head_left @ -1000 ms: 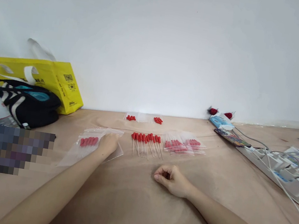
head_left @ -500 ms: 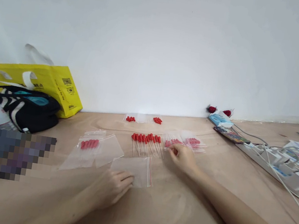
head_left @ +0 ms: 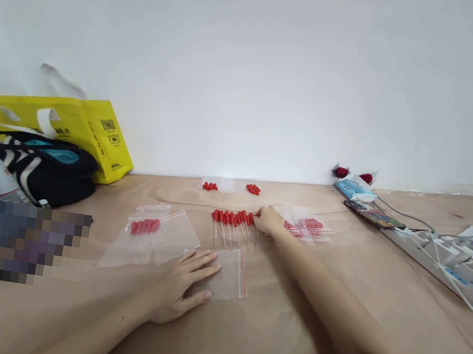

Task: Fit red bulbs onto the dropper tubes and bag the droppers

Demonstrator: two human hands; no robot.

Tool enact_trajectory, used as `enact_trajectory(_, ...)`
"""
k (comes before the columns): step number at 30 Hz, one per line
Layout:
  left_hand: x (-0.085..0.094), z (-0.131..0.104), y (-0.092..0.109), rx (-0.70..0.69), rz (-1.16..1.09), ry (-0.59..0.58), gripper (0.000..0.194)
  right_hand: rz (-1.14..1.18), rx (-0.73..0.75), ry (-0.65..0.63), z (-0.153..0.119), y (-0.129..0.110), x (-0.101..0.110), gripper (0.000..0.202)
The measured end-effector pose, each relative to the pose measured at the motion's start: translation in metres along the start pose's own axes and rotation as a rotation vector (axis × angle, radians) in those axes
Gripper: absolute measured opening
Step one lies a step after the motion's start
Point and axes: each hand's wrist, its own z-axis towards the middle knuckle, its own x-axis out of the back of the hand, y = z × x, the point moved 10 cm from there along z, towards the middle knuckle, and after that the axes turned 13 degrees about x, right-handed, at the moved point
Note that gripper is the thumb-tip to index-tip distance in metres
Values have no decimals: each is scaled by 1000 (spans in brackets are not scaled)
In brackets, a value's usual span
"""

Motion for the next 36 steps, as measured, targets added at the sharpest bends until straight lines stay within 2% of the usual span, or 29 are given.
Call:
enact_trajectory(3,-1,0,3,29,-2,27,47,83,-37,31,-2,4,3,23)
enact_trajectory(7,-7,3,14,73,9,-4,49,242,-6,146,-13,6,24,28)
enact_trajectory(10,-12,4,27,62,1,-27,50,384,42,250,-37,14,41,33)
enact_trajectory(12,-10,5,33,52,-26,-7,49,603,58,386,-61,27,48,34)
enact_trajectory(15,-5,5,31,80,-66,51,47,978,36,553,-98,47,43,37)
enact_trajectory(19,6,1,22,69,-90,126,42,1156,-14,653,-123,56,31,38)
enact_trajectory(22,9,-1,17,25,-115,102,41,1187,-10,651,-122,51,28,39)
enact_trajectory(27,0,0,18,-6,-151,-25,45,1224,-20,592,-117,46,21,41)
enact_trajectory(33,1,1,22,-10,-155,-36,50,1310,-43,469,-117,37,7,42)
enact_trajectory(36,0,1,20,2,-165,-31,54,1317,-15,344,-119,25,1,43)
